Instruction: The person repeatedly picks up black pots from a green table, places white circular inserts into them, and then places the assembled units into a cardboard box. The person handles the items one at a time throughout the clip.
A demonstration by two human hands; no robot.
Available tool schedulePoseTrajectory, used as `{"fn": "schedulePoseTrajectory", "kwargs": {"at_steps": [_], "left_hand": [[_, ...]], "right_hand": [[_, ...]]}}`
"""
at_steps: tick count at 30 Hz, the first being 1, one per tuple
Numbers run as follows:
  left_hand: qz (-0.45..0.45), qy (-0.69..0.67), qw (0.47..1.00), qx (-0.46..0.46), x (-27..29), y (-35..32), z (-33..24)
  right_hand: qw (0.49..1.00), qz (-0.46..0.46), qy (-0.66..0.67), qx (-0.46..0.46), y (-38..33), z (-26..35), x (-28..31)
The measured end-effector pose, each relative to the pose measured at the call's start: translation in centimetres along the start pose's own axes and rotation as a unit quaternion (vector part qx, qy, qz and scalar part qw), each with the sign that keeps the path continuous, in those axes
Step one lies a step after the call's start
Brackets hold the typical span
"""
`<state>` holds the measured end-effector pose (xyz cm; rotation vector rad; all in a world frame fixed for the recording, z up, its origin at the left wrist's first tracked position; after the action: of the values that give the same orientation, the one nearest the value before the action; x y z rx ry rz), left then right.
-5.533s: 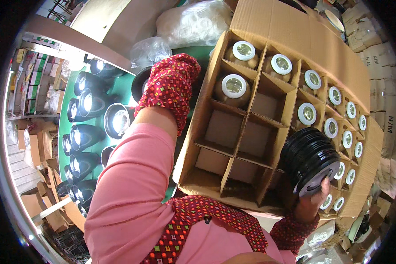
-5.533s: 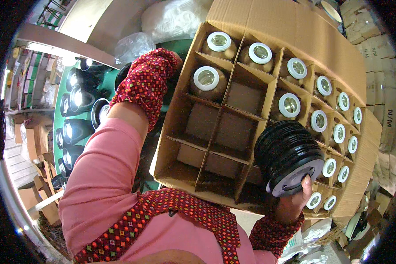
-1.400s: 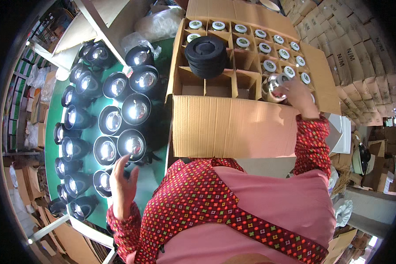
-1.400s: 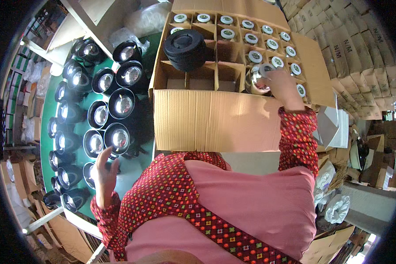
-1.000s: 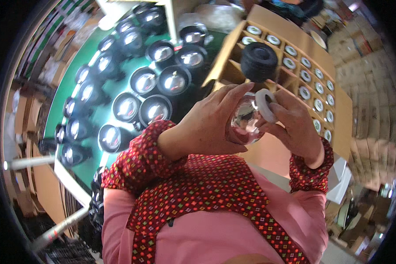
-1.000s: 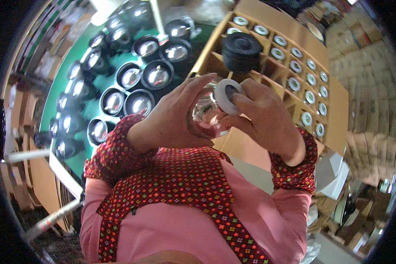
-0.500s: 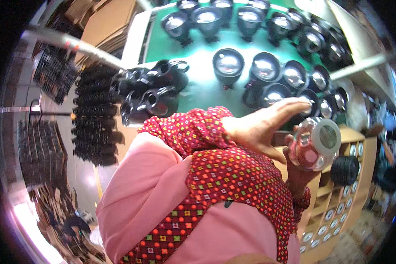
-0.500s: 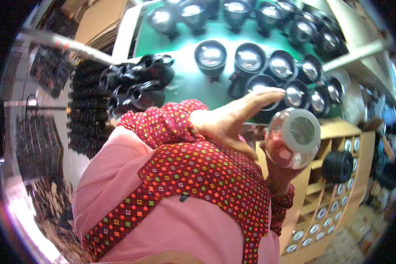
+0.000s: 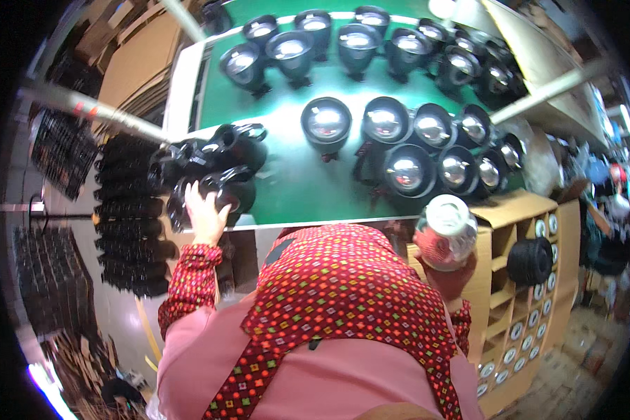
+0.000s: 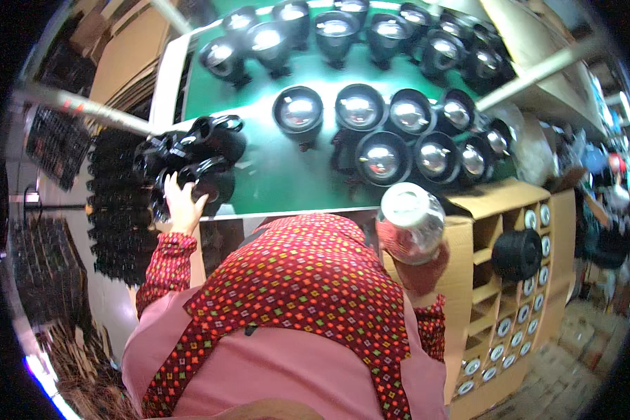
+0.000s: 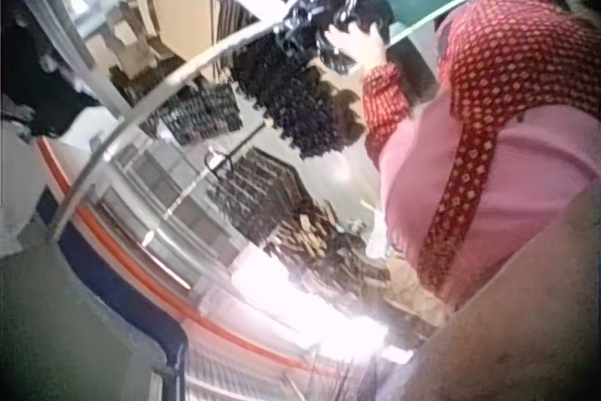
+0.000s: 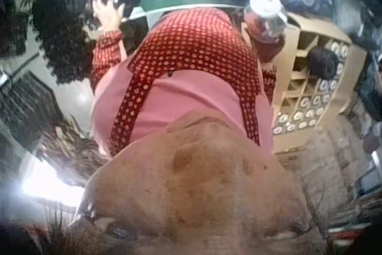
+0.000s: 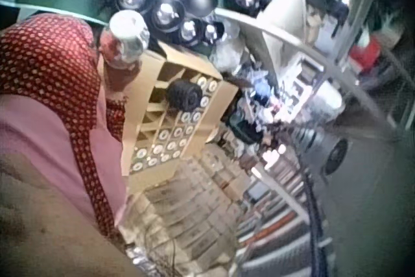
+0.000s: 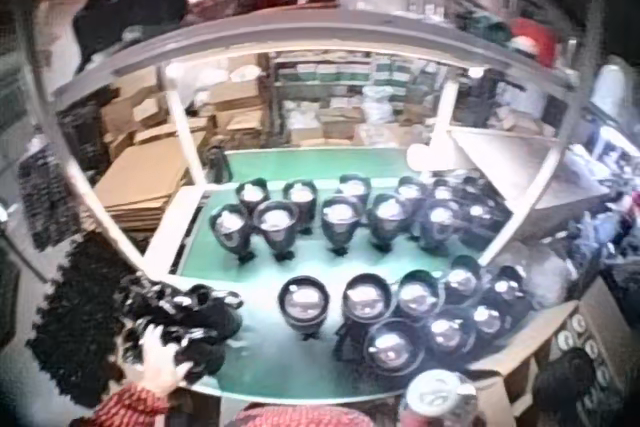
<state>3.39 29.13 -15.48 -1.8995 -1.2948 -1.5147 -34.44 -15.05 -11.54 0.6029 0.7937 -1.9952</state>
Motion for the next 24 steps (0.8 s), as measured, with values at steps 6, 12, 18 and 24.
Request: {"fn": "schedulePoseTrajectory", "kwargs": {"at_steps": [6,12,18,24], "left_hand": [[0.091,-0.14,0.979,0.118,4.2,4.2,-5.4],[0.112,-0.52,0.846,-0.041,11.3,9.4,-15.6],[0.197,-0.567,0.731,-0.323,12.8,12.4,-30.5],[0.239,-0.51,0.708,-0.426,11.8,10.5,-39.2]], "right_hand": [[0.995,-0.076,0.066,0.02,-0.1,0.5,0.2],[0.991,-0.116,0.063,0.017,-1.7,-0.9,0.9],[0.991,-0.111,0.075,0.02,-2.6,-2.0,-1.4],[0.741,-0.183,-0.619,0.186,-5.8,1.0,-5.2]]}}
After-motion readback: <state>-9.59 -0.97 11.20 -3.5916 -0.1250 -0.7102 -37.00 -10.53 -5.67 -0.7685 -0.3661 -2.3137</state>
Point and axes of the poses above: each hand's wrist, its own y-axis towards the middle knuckle, its own x-axis out of the back of the hand, z = x × y, the point moved 5 cm from there along y, towards the middle knuckle, and after that the axes turned 15 degrees about -y, right-handed, at the moved point
